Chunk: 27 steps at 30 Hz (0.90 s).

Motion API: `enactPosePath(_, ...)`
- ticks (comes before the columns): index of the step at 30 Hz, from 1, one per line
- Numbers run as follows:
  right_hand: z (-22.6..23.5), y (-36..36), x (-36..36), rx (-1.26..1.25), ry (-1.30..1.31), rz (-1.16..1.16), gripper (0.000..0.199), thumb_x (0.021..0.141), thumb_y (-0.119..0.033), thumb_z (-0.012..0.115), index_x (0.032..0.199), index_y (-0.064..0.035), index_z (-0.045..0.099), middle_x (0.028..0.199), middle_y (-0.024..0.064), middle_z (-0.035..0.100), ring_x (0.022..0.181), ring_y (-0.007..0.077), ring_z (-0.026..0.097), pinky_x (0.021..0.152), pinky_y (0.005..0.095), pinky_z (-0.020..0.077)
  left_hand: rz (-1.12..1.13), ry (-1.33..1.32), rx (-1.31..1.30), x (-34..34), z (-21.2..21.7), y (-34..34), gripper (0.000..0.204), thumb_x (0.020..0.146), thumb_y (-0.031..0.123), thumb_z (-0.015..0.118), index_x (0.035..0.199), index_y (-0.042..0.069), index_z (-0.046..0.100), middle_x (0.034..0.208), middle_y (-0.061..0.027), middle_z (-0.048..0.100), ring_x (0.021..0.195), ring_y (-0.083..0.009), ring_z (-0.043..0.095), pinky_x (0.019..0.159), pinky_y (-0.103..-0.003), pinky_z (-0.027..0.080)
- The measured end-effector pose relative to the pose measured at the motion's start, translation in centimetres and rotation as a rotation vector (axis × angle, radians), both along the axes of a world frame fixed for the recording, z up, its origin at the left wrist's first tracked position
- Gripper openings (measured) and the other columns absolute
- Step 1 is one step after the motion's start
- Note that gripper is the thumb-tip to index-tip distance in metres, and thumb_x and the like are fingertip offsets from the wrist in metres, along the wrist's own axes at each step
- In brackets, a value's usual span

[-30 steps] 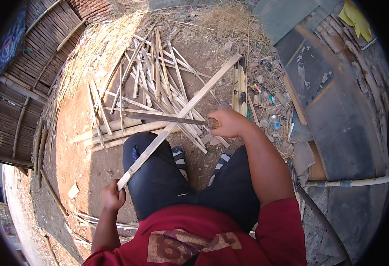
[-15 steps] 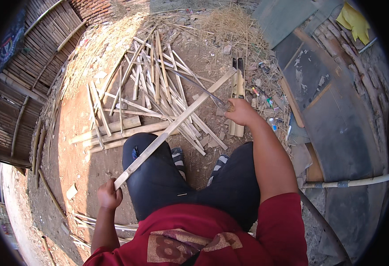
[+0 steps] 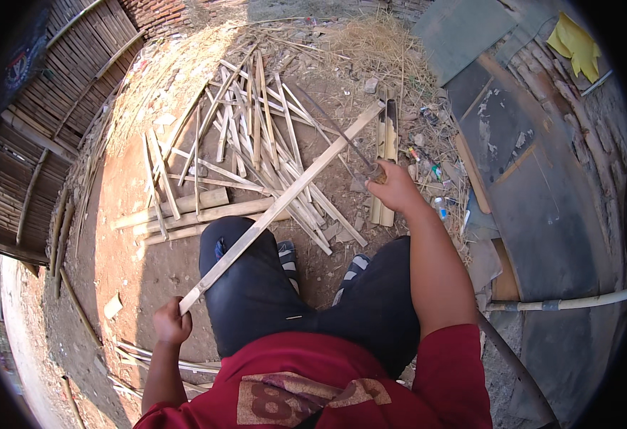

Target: The person splits a bamboo stalk by positioning a blade on the end and striking the back of the blade with a hammer.

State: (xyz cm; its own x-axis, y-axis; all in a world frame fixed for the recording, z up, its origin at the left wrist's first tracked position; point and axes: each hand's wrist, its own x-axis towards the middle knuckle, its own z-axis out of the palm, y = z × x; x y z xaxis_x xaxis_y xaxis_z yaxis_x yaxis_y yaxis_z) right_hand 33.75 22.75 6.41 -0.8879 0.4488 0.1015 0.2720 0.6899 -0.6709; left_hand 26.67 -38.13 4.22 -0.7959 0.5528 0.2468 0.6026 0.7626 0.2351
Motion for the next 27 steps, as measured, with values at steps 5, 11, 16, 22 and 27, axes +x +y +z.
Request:
enactPosePath(5,1.2,0.8,1.0,-0.051,-0.189,-0.017,0.058,0.080,-0.025,0.078,0.129,0.0038,0.065,0.114,0.0259,0.072,0.107,0.0354,0.071,0.094,0.0409,0.0537,0.120,-0.107,0.050,1.7,-0.8,-2.7,0.019,0.077,0.007,0.064,0.096,0.008,0.067,0.066,-0.0162,0.063,0.062,-0.0384,0.066,0.058,-0.047,0.053)
enactPosePath(11,-0.2,2.0,0.6,0.082,-0.022,-0.041,0.050,0.080,-0.023,0.076,0.122,0.0027,0.068,0.100,0.0218,0.075,0.095,0.0342,0.073,0.087,0.0415,0.0545,0.230,-0.140,0.049,4.4,-0.8,-5.8,0.018,0.077,0.007,0.063,0.095,0.007,0.067,0.067,-0.0173,0.064,0.063,-0.0399,0.066,0.059,-0.047,0.053)
enactPosePath(16,-0.3,2.9,1.0,-0.057,-0.080,-0.180,0.056,0.082,-0.021,0.076,0.129,0.0058,0.064,0.106,0.0208,0.074,0.096,0.0338,0.073,0.087,0.0402,0.0538,0.463,-0.201,0.115,8.2,-4.0,-11.4,0.016,0.081,0.008,0.059,0.095,0.005,0.066,0.068,-0.0195,0.064,0.062,-0.0405,0.065,0.059,-0.047,0.052)
enactPosePath(22,-1.5,4.4,1.9,-0.386,-0.018,-0.370,0.070,0.084,-0.015,0.075,0.146,0.0048,0.051,0.087,0.0086,0.069,0.065,0.0164,0.062,0.060,0.0333,0.0492,1.127,-0.237,0.331,13.9,-7.6,-18.4,0.025,0.089,0.017,0.052,0.103,0.000,0.064,0.083,-0.0221,0.069,0.076,-0.0405,0.066,0.071,-0.048,0.052)
enactPosePath(27,-0.2,2.7,1.5,-0.578,0.050,-0.398,0.069,0.085,-0.008,0.073,0.149,0.0018,0.048,0.074,-0.0008,0.059,0.053,0.0073,0.048,0.048,0.0267,0.0363,1.561,-0.248,0.232,18.7,-13.9,-28.0,0.050,0.092,0.028,0.050,0.127,-0.006,0.062,0.120,-0.0302,0.066,0.114,-0.0460,0.063,0.098,-0.049,0.049)
